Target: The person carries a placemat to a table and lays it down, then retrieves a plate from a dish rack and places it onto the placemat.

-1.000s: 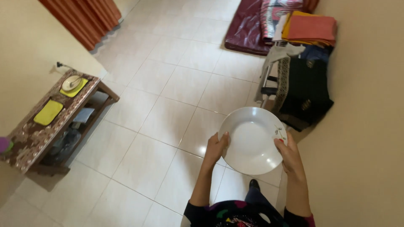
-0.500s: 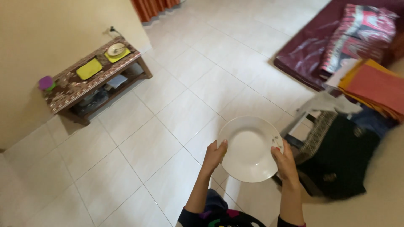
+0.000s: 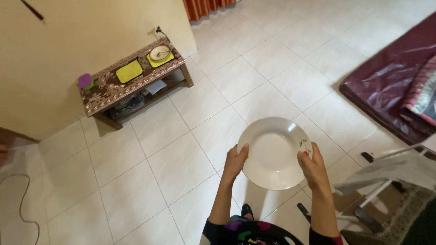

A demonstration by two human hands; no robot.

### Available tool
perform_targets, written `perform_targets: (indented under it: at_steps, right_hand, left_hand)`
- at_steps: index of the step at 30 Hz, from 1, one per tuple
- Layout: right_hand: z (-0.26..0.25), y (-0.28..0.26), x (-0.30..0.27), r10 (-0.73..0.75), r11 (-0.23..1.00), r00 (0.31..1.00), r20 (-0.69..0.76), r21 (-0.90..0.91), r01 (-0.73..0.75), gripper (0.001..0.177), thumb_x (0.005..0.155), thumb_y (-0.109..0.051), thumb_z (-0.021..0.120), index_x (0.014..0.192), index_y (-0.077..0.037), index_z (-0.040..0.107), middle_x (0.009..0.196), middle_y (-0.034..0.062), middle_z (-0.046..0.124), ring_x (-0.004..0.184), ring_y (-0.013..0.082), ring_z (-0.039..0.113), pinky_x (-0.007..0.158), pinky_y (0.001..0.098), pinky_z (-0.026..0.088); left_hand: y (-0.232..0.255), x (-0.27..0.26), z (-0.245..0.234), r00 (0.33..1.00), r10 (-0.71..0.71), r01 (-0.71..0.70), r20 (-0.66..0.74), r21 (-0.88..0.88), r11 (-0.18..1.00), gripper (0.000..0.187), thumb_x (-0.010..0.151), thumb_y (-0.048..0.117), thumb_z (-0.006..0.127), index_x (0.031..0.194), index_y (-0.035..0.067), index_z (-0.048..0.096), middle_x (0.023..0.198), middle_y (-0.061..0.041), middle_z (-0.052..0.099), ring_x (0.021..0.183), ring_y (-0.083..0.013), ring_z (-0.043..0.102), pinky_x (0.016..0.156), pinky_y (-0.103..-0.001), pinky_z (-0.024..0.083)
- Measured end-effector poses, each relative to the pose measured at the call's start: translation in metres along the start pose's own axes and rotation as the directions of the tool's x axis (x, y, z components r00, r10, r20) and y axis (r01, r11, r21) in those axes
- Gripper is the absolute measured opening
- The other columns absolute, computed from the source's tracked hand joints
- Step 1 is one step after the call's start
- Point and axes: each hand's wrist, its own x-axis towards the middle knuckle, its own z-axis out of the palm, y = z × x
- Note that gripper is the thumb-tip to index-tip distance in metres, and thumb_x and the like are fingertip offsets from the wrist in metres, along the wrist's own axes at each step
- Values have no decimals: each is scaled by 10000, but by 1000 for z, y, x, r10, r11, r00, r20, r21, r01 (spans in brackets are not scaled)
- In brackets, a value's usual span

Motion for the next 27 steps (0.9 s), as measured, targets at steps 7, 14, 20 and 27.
perform_targets:
  at_steps: [7,14,20,27]
  right_hand:
    - [70,-2,86,85,995,987,135,-60,-78,444,936,-59,593,1368,-3,506,1028,62,611,865,101,563,759,243,495]
    - [139,-15,186,148,977,951,271,-186,-99,459,916,-99,585,1358,5,521,1045,87,632,900,137,584,793,282,509]
    - [194,-57,293,176,966,909,377,-243,-87,464,901,-116,584,1349,-14,519,1063,77,638,935,139,602,818,285,515]
    - [240,-66,405,207,960,860,466,-264,-88,438,909,-111,570,1332,0,541,1059,71,641,931,129,587,830,269,503]
  left_hand:
    - [-2,57,-45,987,-80,74,-139,-44,996,478,991,448,542,993,-9,680,815,-78,695,756,-158,627,720,-321,519]
    - [3,130,-78,943,-92,82,-320,-45,996,491,994,448,558,1033,-24,687,852,-113,719,789,-191,647,758,-335,519]
    - [40,218,-92,897,-106,90,-430,-58,994,481,994,445,551,1043,-14,686,852,-124,729,778,-211,676,742,-337,531]
    - [52,299,-96,826,-171,139,-536,-100,985,499,1010,452,546,978,-29,676,802,-118,700,735,-199,646,704,-343,525]
